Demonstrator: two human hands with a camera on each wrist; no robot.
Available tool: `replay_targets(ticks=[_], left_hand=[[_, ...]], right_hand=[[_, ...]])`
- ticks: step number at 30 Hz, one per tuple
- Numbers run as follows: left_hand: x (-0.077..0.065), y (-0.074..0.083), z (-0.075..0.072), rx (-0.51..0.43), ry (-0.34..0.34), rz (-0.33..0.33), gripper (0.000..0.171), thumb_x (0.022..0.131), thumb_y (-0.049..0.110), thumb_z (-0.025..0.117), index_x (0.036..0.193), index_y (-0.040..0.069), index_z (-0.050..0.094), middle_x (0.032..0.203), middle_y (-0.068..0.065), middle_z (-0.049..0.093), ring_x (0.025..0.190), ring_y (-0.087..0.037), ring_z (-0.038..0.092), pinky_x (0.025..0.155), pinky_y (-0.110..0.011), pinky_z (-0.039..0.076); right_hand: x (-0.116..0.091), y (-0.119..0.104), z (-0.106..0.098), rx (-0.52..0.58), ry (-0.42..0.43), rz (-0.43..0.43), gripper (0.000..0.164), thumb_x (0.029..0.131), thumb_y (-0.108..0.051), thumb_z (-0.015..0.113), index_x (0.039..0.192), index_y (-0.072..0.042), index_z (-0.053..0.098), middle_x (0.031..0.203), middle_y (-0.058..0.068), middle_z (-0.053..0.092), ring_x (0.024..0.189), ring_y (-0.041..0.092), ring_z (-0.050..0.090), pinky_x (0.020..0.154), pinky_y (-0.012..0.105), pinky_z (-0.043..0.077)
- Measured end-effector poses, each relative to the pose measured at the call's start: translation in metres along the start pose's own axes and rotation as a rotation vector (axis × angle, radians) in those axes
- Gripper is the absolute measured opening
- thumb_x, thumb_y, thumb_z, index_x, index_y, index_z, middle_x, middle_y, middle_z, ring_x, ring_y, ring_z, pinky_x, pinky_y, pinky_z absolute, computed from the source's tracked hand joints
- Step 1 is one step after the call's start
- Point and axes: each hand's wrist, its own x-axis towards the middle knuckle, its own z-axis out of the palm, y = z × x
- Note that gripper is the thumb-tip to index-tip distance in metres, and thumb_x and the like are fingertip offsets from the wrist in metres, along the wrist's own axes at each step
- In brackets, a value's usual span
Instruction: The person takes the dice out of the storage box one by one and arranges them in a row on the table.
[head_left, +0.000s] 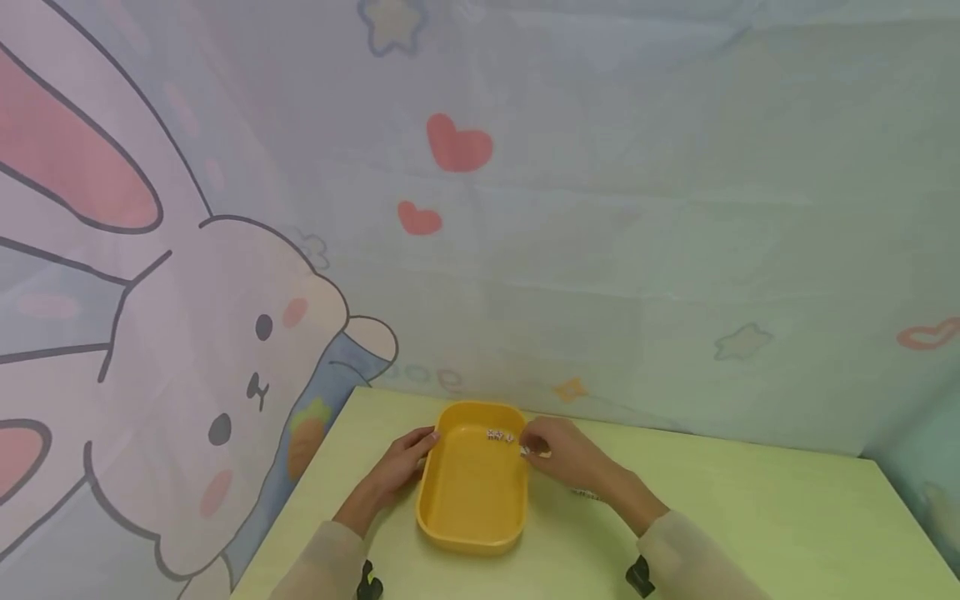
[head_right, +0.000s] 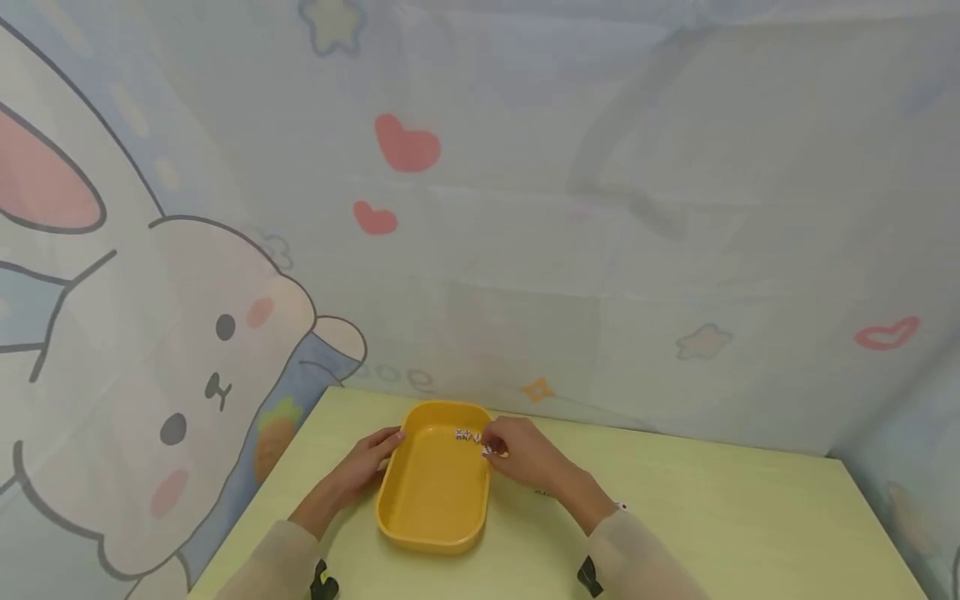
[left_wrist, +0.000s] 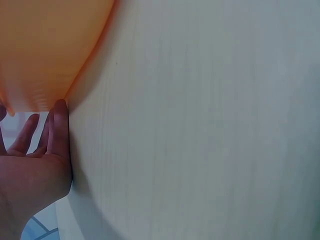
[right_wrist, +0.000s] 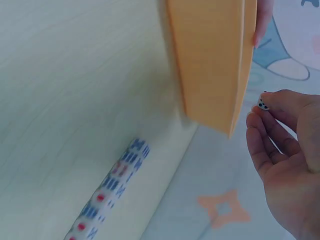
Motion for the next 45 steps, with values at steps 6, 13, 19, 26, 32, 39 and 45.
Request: replay_targets(ticks=[6,13,19,26,32,39,45], left_hand=[[0.000,0.000,0.001,-0.015,-0.008,0.014,0.061,0.102,0.040,0.055,0.148,0.002,0.042,0.144,-0.019,0.050,0.127,-0.031,0.052,0.098,-0.041,0.051],[0.000,0.000,0.003,-0.015,-0.023,0.021,0.065,0.101,0.043,0.055,0.148,0.000,0.040,0.144,-0.021,0.049,0.127,-0.034,0.052,0.097,-0.041,0.053],[-0.001,0.001,0.003,-0.020,-0.011,0.013,0.063,0.102,0.041,0.055,0.148,0.001,0.040,0.145,-0.020,0.049,0.129,-0.034,0.051,0.098,-0.041,0.052],[-0.002,0.001,0.003,-0.013,-0.004,0.009,0.063,0.101,0.042,0.055,0.148,0.002,0.041,0.144,-0.019,0.050,0.128,-0.034,0.051,0.097,-0.041,0.052],[-0.002,0.001,0.004,-0.016,-0.017,0.018,0.064,0.101,0.043,0.055,0.148,0.001,0.040,0.145,-0.019,0.048,0.129,-0.035,0.050,0.098,-0.042,0.052],[-0.003,0.003,0.003,-0.022,-0.019,0.022,0.062,0.102,0.041,0.055,0.149,0.002,0.040,0.146,-0.019,0.048,0.130,-0.035,0.049,0.098,-0.043,0.052],[-0.001,0.002,0.003,-0.008,-0.003,0.005,0.062,0.102,0.041,0.054,0.149,0.003,0.040,0.145,-0.019,0.049,0.127,-0.032,0.053,0.096,-0.041,0.053]], right_hand=[[-0.038,0.019,-0.022,0.042,0.061,0.039,0.016,0.092,-0.008,0.071,0.100,-0.021,0.068,0.097,-0.005,0.067,0.091,0.008,0.063,0.081,0.028,0.056],[-0.087,0.052,-0.040,0.020,0.111,0.068,0.018,0.091,-0.004,0.071,0.100,-0.019,0.066,0.095,-0.004,0.067,0.088,0.008,0.063,0.077,0.029,0.057],[-0.123,0.078,-0.048,0.012,0.101,0.162,0.012,0.090,-0.007,0.072,0.099,-0.015,0.067,0.094,-0.003,0.068,0.085,0.007,0.063,0.073,0.027,0.056],[-0.155,0.098,-0.048,-0.021,0.141,0.176,0.014,0.086,-0.003,0.075,0.095,-0.010,0.066,0.089,-0.002,0.067,0.081,0.008,0.062,0.069,0.026,0.055],[-0.172,0.111,-0.048,-0.033,0.166,0.220,0.015,0.085,-0.002,0.075,0.093,-0.011,0.066,0.088,-0.002,0.066,0.081,0.006,0.061,0.069,0.024,0.055],[-0.178,0.123,-0.048,-0.048,0.124,0.264,0.013,0.086,-0.005,0.075,0.093,-0.013,0.066,0.088,-0.004,0.065,0.081,0.004,0.058,0.068,0.025,0.053],[-0.182,0.129,-0.041,-0.090,0.140,0.213,0.017,0.082,0.002,0.073,0.090,-0.013,0.067,0.086,-0.006,0.065,0.079,0.002,0.056,0.066,0.025,0.051]])
